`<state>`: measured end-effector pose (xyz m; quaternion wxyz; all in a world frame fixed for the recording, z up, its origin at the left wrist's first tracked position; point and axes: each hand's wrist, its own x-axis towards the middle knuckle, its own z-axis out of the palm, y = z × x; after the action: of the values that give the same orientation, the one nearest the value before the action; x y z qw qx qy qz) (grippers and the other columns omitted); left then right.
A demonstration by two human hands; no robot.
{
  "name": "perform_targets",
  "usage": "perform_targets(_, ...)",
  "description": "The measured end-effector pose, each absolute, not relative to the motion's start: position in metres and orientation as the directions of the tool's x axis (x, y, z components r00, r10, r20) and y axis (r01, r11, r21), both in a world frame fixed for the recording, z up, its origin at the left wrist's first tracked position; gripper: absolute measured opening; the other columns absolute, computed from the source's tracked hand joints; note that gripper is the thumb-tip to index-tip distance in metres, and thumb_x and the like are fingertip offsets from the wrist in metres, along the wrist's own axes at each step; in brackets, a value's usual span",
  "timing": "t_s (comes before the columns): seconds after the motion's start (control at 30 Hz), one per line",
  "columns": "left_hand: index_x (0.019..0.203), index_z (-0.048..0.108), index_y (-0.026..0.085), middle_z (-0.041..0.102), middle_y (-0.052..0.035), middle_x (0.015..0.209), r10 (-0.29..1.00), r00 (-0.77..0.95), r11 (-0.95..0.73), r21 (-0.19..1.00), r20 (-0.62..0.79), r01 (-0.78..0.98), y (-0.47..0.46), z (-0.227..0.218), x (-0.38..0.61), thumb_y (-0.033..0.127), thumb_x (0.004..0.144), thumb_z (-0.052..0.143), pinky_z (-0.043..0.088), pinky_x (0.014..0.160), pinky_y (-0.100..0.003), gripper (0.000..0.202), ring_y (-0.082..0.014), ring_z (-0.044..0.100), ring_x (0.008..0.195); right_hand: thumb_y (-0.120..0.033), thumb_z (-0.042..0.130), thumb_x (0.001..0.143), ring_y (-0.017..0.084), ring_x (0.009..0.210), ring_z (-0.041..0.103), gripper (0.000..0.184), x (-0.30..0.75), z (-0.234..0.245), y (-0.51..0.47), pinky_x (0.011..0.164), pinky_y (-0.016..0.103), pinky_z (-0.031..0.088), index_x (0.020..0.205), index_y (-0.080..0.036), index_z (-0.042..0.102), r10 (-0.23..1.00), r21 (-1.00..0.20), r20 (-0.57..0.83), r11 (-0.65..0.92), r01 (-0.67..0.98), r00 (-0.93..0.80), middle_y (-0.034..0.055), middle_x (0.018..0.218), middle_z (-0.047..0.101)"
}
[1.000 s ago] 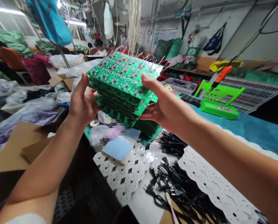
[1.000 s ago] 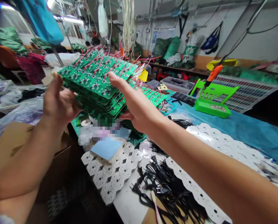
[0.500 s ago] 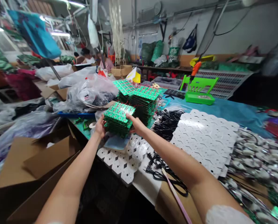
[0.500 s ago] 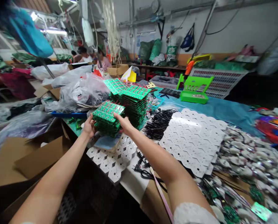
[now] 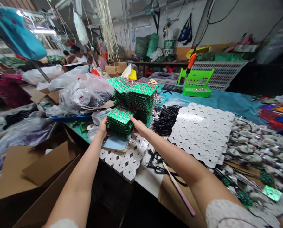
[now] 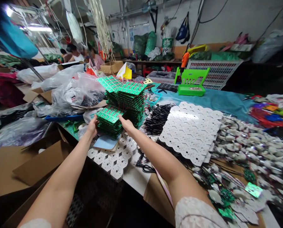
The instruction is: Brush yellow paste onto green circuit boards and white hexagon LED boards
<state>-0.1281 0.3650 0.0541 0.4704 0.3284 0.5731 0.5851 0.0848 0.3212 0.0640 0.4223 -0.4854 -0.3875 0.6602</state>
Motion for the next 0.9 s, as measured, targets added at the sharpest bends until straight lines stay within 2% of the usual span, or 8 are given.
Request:
perform_targets(0.17,0.085,0.062,0.016,0.062,-0.0029,0.075,0.902,-0.42,0.092,0.995,-0.098,-0.034,0.351,0.073,-0.139,0.037,0.085,0.064,0.045,0.058,-0.026,0.021,-0.0144,0.06,0.067,-0.046,0.077,0.078,0.013,0.067,0.061,0.035,0.121,0.075,0.262,0.063,0.023,0.047,0.089,-0.014,0.069,0.913,-0.922,-0.365,-0.382,-0.067,-0.181,0.0049,0.076,0.069)
perform_targets(0.3,0.098,0.064,0.015,0.065,-0.0006,0.089,0.876,-0.423,-0.179,0.97,0.234,0.165,0.292,0.085,-0.15,0.025,0.074,0.074,0.053,0.075,-0.028,0.027,-0.0133,0.065,0.077,-0.049,0.077,0.075,0.017,0.082,0.067,0.036,0.193,0.078,0.172,0.076,0.027,0.052,0.09,-0.016,0.073,0.944,-0.969,-0.241,-0.246,0.004,-0.228,0.0053,0.086,0.073)
perform_targets(0.37,0.098,0.063,0.016,0.062,0.002,0.085,0.843,-0.437,-0.242,0.947,0.314,0.213,0.253,0.083,-0.151,0.032,0.072,0.078,0.055,0.074,-0.032,0.034,-0.0134,0.064,0.07,-0.055,0.072,0.077,0.02,0.09,0.068,0.042,0.238,0.076,0.119,0.082,0.031,0.052,0.097,-0.018,0.074,0.975,-0.977,-0.197,-0.186,0.103,-0.106,0.0065,0.093,0.074)
perform_targets(0.47,0.097,0.065,0.017,0.063,0.002,0.082,0.809,-0.434,-0.264,0.905,0.396,0.332,0.2,0.066,-0.141,0.038,0.071,0.08,0.056,0.07,-0.032,0.037,-0.0128,0.063,0.065,-0.06,0.067,0.077,0.021,0.083,0.068,0.044,0.291,0.062,0.044,0.075,0.031,0.052,0.092,-0.018,0.074,0.933,-0.931,-0.182,-0.266,0.251,0.311,0.0071,0.087,0.074)
perform_targets(0.53,0.095,0.067,0.016,0.065,0.0009,0.081,0.836,-0.38,-0.254,0.894,0.395,0.37,0.174,0.051,-0.123,0.039,0.071,0.08,0.055,0.067,-0.03,0.036,-0.0133,0.064,0.064,-0.06,0.063,0.08,0.021,0.074,0.065,0.042,0.304,0.046,0.004,0.067,0.03,0.049,0.083,-0.019,0.072,0.832,-0.876,-0.127,-0.35,0.331,0.541,0.0061,0.078,0.072)
perform_targets(0.6,0.094,0.067,0.015,0.066,0.0,0.079,0.891,-0.296,-0.234,0.906,0.345,0.354,0.155,0.036,-0.096,0.038,0.072,0.079,0.055,0.065,-0.028,0.034,-0.0136,0.065,0.064,-0.056,0.058,0.084,0.019,0.07,0.063,0.039,0.297,0.025,-0.021,0.066,0.029,0.047,0.078,-0.019,0.07,0.781,-0.841,-0.059,-0.375,0.391,0.622,0.0052,0.076,0.071)
perform_targets(0.77,0.092,0.066,0.015,0.067,-0.0011,0.08,0.982,-0.034,-0.176,0.96,0.188,0.216,0.122,0.023,-0.014,0.04,0.073,0.077,0.057,0.066,-0.028,0.033,-0.0141,0.067,0.066,-0.037,0.056,0.091,0.019,0.078,0.061,0.022,0.232,-0.022,-0.02,0.073,0.031,0.048,0.088,-0.02,0.068,0.882,-0.734,0.1,-0.246,0.633,0.46,0.0067,0.087,0.068)
perform_targets(0.9,0.092,0.067,0.015,0.067,-0.0015,0.08,0.982,0.078,-0.184,0.97,0.173,0.161,0.091,0.031,0.023,0.039,0.073,0.078,0.058,0.067,-0.028,0.032,-0.0145,0.067,0.068,-0.034,0.073,0.081,0.026,0.095,0.057,0.023,0.204,-0.039,-0.005,0.083,0.038,0.046,0.096,-0.018,0.065,0.908,-0.498,0.199,-0.231,0.835,0.37,0.0111,0.099,0.064)
